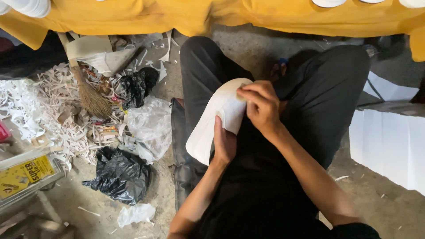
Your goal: A person is cleaning a white slip-on shoe using a small cleaning pad in a workshop, rotating the shoe to reach all sides.
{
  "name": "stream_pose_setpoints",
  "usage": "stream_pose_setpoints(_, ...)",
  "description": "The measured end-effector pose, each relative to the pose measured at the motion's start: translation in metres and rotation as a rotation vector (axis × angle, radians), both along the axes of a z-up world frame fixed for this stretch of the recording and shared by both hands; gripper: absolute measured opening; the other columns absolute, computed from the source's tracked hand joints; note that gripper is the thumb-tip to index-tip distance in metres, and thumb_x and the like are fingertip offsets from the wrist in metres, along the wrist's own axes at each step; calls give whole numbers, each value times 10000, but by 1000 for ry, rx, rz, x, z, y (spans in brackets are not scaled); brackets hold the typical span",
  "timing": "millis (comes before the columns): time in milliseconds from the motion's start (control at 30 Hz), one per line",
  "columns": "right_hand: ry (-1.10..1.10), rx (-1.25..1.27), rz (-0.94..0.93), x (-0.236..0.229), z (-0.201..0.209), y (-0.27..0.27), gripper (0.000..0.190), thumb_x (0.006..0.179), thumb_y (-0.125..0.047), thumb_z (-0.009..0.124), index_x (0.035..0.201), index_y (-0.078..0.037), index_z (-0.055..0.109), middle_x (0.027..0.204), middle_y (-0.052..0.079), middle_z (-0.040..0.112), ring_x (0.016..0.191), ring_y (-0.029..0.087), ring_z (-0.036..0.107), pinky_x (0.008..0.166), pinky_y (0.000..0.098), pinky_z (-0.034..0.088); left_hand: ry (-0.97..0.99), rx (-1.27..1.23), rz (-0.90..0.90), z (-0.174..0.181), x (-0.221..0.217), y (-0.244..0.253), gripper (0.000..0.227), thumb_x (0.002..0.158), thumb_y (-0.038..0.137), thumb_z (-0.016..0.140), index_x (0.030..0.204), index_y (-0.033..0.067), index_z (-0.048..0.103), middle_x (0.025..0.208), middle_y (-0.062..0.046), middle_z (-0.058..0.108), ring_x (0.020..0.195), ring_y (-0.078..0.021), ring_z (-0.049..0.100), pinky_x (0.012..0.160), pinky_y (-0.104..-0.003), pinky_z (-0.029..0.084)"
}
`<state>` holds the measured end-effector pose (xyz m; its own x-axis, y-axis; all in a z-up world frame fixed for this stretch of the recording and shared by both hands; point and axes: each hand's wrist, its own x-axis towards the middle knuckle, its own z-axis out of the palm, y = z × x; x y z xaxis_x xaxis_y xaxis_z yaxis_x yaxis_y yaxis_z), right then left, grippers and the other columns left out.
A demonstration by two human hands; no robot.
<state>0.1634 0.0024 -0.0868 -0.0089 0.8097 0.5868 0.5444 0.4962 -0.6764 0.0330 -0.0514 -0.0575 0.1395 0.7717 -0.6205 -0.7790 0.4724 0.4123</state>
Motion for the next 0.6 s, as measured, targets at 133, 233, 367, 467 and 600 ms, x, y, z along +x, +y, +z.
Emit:
stream_pose_setpoints(133, 122, -174, 34, -37, 42, -43, 260, 917, 64, 621, 1002, -78, 821, 972, 93, 722, 919, 337, 677, 833, 448, 572, 22, 67, -18, -37, -8, -20, 854, 1053, 635, 349, 1425, -113, 526, 1502, -228, 533, 1407, -321, 504, 1224, -396, 344)
stream_pose_setpoints(233, 323, -324, 122, -20, 63, -57, 201, 889, 29, 699, 972, -87, 840, 986, 54, 766, 930, 255, 719, 836, 374, 591, 62, 106, 57, -23, -7, -37, 792, 1070, 555, 323, 1442, -126, 480, 1534, -259, 487, 1427, -335, 473, 1236, -426, 305)
stream_pose_setpoints(367, 800, -546, -83, 35, 69, -77, 208, 855, 17, 627, 1040, -5, 719, 1078, 102, 669, 1031, 182, 622, 918, 346, 521, 166, 377, -113, -30, -32, -66, 381, 1041, 366, 543, 998, 3, 436, 981, -130, 417, 902, -179, 359, 814, -320, 201)
stream_pose_setpoints(467, 954, -486, -216, 60, 92, -75, 256, 836, -27, 621, 1088, 8, 642, 1129, 91, 606, 1085, 176, 582, 977, 293, 483, 342, 679, -326, -26, -40, -76, 466, 1033, 404, 611, 1045, 29, 335, 1014, -128, 339, 955, -212, 290, 846, -367, 182)
stream_pose_setpoints(600, 634, -260, -292, 50, 121, -80, 207, 912, 24, 601, 1117, 37, 626, 1181, 222, 580, 1118, 275, 616, 961, 315, 563, 603, 1014, -347, -2, -30, -78, 974, 1011, 556, 621, 1598, -55, 140, 1703, -217, 149, 1600, -331, 180, 1348, -491, 137)
